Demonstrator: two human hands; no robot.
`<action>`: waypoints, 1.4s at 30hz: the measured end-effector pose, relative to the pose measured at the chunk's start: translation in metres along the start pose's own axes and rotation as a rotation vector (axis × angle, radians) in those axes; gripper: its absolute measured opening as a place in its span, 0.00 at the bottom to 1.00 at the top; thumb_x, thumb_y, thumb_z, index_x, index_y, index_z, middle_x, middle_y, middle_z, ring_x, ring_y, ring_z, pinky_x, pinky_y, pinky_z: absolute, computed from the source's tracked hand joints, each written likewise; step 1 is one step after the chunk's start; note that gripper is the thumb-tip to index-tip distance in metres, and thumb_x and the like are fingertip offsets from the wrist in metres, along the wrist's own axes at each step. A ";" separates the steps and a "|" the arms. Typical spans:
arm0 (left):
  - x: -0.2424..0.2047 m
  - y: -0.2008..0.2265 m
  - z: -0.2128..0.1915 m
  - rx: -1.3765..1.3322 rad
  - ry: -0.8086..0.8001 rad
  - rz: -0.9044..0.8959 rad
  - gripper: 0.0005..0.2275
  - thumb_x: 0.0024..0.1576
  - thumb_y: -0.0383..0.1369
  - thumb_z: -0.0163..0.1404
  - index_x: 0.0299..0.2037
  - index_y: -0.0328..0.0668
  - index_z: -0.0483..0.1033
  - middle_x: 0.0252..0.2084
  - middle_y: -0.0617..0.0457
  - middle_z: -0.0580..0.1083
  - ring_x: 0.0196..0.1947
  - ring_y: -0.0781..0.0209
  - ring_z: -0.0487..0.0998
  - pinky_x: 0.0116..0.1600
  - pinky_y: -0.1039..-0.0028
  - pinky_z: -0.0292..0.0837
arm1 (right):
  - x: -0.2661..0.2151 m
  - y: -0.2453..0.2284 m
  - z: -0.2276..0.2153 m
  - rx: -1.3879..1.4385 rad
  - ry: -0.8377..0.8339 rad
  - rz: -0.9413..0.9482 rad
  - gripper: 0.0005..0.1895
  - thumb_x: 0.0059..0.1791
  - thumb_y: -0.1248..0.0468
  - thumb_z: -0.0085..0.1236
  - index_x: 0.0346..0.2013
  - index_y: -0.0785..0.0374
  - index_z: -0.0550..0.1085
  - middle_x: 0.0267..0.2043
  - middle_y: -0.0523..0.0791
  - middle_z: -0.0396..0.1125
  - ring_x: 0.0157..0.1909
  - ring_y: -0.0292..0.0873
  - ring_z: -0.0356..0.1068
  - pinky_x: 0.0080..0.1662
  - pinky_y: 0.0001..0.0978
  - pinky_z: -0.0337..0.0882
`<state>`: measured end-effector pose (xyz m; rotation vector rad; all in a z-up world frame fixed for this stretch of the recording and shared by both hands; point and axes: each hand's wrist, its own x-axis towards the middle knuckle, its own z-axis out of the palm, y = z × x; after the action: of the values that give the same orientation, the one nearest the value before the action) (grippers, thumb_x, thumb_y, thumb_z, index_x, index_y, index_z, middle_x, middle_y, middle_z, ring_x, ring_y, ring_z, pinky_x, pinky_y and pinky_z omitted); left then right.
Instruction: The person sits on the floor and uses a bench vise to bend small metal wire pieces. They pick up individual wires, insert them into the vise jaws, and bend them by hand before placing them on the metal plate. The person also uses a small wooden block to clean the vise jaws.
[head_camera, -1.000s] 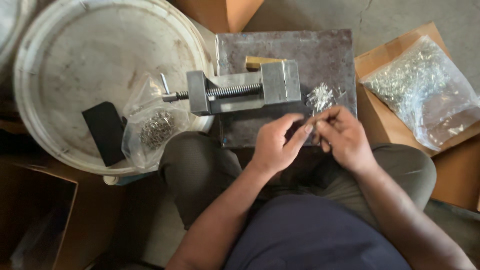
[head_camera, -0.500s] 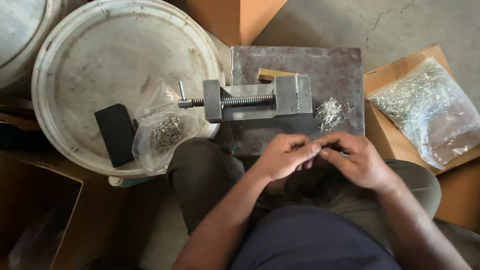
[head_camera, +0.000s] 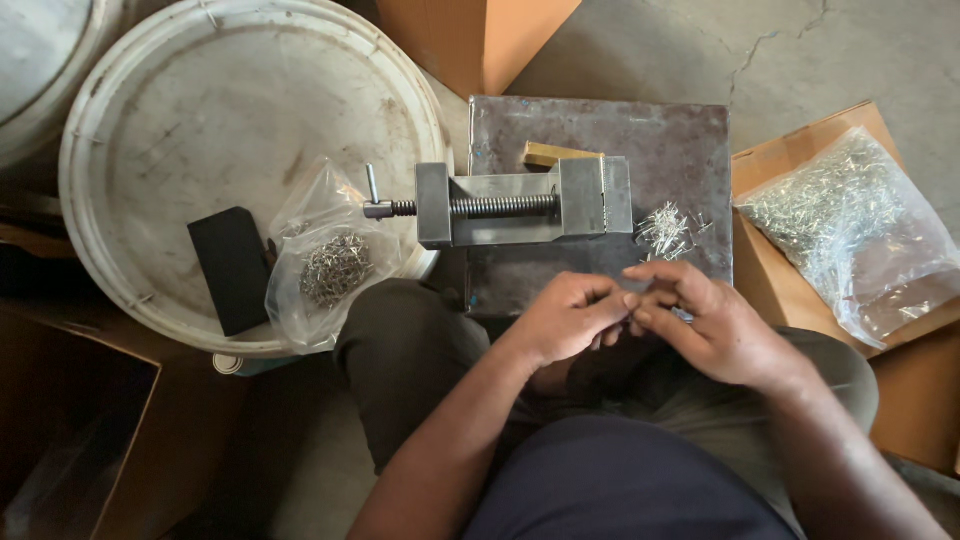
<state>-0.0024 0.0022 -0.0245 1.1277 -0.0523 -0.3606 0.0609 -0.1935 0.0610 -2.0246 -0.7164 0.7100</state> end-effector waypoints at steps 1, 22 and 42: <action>0.001 -0.001 0.000 -0.069 0.037 0.008 0.12 0.66 0.38 0.50 0.34 0.38 0.78 0.26 0.59 0.74 0.23 0.75 0.70 0.28 0.80 0.64 | 0.002 0.005 0.005 0.035 0.071 -0.014 0.22 0.50 0.71 0.56 0.59 0.64 0.67 0.42 0.46 0.77 0.43 0.36 0.77 0.46 0.30 0.77; 0.002 0.007 0.006 0.186 0.583 0.342 0.10 0.62 0.34 0.56 0.37 0.32 0.78 0.23 0.61 0.71 0.24 0.78 0.66 0.28 0.81 0.61 | 0.053 -0.044 -0.005 -0.573 0.363 -0.454 0.04 0.51 0.68 0.61 0.37 0.66 0.75 0.38 0.50 0.72 0.39 0.51 0.74 0.41 0.39 0.72; -0.003 0.024 0.008 0.311 0.581 0.275 0.12 0.58 0.37 0.58 0.37 0.33 0.79 0.23 0.58 0.74 0.23 0.76 0.70 0.29 0.80 0.68 | 0.063 -0.054 -0.002 -0.588 0.356 -0.396 0.04 0.50 0.68 0.62 0.38 0.65 0.76 0.37 0.49 0.72 0.38 0.51 0.74 0.40 0.39 0.72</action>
<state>-0.0007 0.0051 0.0008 1.4761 0.2537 0.2367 0.0933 -0.1246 0.0940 -2.3316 -1.1562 -0.1150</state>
